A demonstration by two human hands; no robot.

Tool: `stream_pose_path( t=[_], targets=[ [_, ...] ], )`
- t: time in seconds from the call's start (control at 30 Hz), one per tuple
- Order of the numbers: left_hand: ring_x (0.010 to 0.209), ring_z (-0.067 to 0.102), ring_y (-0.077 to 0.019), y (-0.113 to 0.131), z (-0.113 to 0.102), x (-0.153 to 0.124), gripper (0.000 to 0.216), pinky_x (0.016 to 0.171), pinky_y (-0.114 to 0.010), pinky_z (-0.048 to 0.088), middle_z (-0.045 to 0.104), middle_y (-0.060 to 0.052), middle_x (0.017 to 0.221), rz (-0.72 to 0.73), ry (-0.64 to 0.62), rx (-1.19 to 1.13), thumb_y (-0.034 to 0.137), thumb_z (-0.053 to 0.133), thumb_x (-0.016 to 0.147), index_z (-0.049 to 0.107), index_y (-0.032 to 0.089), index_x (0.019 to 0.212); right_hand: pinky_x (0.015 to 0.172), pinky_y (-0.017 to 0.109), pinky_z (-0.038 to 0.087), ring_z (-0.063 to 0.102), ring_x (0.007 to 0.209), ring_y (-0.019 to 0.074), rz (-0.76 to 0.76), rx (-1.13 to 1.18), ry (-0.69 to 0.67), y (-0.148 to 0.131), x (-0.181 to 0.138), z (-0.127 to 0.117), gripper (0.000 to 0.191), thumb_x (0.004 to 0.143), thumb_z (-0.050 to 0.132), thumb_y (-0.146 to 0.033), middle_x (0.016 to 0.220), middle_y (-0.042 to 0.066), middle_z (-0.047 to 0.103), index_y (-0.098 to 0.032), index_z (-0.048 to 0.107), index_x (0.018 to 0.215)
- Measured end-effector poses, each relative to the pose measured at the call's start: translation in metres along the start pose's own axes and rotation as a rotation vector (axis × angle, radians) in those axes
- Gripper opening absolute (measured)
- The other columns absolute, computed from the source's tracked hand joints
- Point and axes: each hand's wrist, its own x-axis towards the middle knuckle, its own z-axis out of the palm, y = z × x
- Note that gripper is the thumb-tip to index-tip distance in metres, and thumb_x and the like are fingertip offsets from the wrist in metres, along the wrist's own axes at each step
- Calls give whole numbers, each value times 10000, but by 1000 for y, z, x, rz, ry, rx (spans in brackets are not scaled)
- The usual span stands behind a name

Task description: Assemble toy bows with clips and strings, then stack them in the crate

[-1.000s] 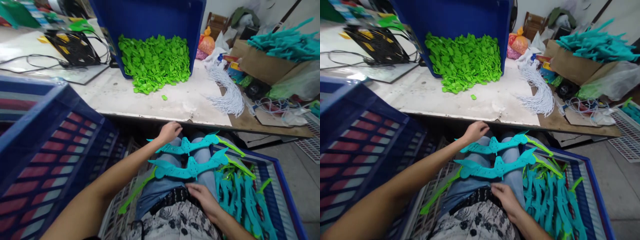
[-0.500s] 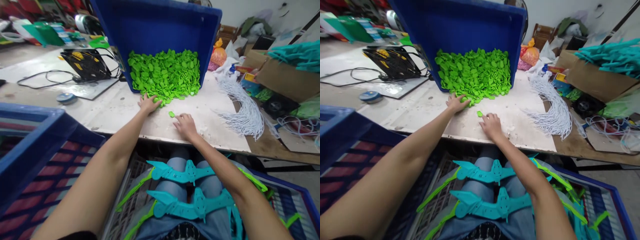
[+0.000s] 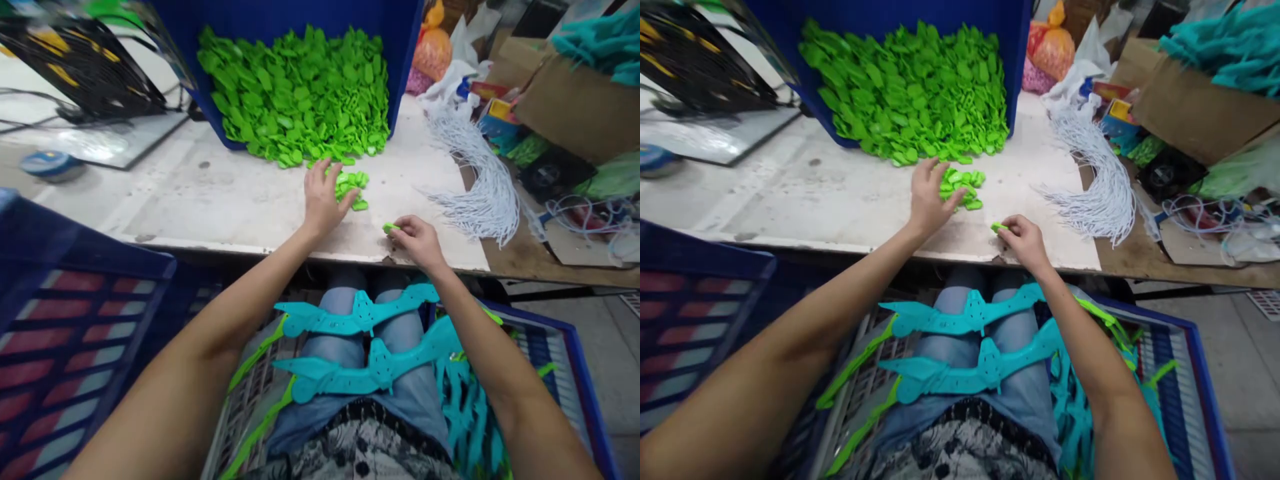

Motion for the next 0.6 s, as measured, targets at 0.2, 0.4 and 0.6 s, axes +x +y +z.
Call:
stream_pose_path(
  t=[0.2, 0.4, 0.6],
  targets=[
    [981, 644, -227, 32, -12, -144, 415, 877, -322, 496, 692, -118, 1101, -44, -635, -249, 399, 533, 858, 627, 137, 1166, 745, 306, 486, 632, 746, 181, 148, 33, 12, 35, -130, -7, 315, 761, 655, -509, 760, 24, 683, -200, 620, 816],
    [1050, 640, -281, 36, 27, -176, 495, 868, -332, 489, 684, -130, 1147, -208, -867, -36, 352, 581, 821, 566, 143, 1270, 695, 303, 466, 587, 743, 190, 232, -126, 73, 67, -216, 1, 214, 741, 655, -426, 817, 47, 666, -215, 683, 724],
    [866, 663, -208, 36, 48, -168, 398, 707, -263, 498, 717, -72, 970, -448, -783, -288, 313, 641, 777, 645, 156, 1143, 676, 298, 482, 639, 700, 197, 334, -3, 189, 57, -214, 19, 260, 735, 642, -451, 744, 34, 718, -200, 689, 783]
  ],
)
